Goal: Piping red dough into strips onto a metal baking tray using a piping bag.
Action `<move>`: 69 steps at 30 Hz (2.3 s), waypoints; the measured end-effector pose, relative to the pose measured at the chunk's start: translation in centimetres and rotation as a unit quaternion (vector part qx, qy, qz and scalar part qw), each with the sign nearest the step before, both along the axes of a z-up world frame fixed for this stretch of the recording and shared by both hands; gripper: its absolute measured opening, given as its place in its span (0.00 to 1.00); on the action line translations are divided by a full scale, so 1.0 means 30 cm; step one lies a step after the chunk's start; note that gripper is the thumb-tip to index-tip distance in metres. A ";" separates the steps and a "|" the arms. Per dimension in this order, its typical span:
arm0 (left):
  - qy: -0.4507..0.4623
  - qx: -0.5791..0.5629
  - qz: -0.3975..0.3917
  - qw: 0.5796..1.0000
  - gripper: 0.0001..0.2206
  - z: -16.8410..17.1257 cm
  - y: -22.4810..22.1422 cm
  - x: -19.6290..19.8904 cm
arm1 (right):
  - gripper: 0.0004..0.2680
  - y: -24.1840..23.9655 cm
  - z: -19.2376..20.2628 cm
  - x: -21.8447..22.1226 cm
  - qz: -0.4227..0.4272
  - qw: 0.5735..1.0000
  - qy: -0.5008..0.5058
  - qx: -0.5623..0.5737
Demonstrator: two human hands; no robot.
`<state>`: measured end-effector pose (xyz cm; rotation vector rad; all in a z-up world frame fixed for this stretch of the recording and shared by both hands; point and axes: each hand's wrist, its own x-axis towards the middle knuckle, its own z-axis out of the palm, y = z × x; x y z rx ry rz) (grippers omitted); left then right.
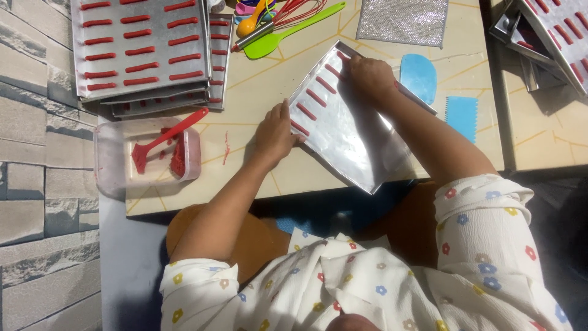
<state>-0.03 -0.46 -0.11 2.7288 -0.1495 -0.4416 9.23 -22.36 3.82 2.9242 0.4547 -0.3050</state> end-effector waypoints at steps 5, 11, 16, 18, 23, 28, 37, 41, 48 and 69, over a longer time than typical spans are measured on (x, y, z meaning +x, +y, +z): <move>0.004 -0.002 0.000 1.000 0.45 -0.004 0.002 0.003 | 0.13 -0.006 0.008 -0.007 -0.017 1.000 0.008 0.011; 0.024 -0.018 0.004 1.000 0.44 0.053 -0.003 -0.009 | 0.13 -0.030 -0.009 -0.010 -0.009 1.000 0.015 0.011; 0.019 -0.012 0.007 1.000 0.44 0.044 -0.004 -0.008 | 0.13 -0.034 0.010 -0.021 -0.013 0.999 0.031 0.006; 0.022 -0.020 0.010 1.000 0.44 0.055 -0.006 -0.012 | 0.12 -0.031 0.025 -0.030 -0.021 0.999 0.042 -0.002; 0.029 -0.020 0.015 0.999 0.44 0.057 -0.007 -0.011 | 0.10 -0.110 -0.144 0.024 -0.018 1.000 0.015 -0.005; 0.038 -0.004 0.009 0.999 0.39 0.168 -0.022 -0.044 | 0.05 -0.045 0.053 -0.088 0.025 0.999 -0.030 -0.018; 0.039 0.006 0.008 0.999 0.39 0.150 -0.021 -0.040 | 0.06 -0.067 0.019 -0.069 0.003 1.000 -0.008 -0.025; 0.039 -0.001 0.016 0.999 0.38 0.153 -0.022 -0.039 | 0.09 -0.074 0.023 -0.077 -0.031 0.999 0.013 -0.005; 0.038 0.006 0.009 0.999 0.39 0.154 -0.012 -0.043 | 0.18 -0.152 0.044 -0.080 -0.070 0.996 0.047 0.034; -0.015 -0.105 0.118 0.987 0.12 0.011 0.112 0.021 | 0.14 -0.150 0.228 -0.275 -0.150 0.931 0.169 0.287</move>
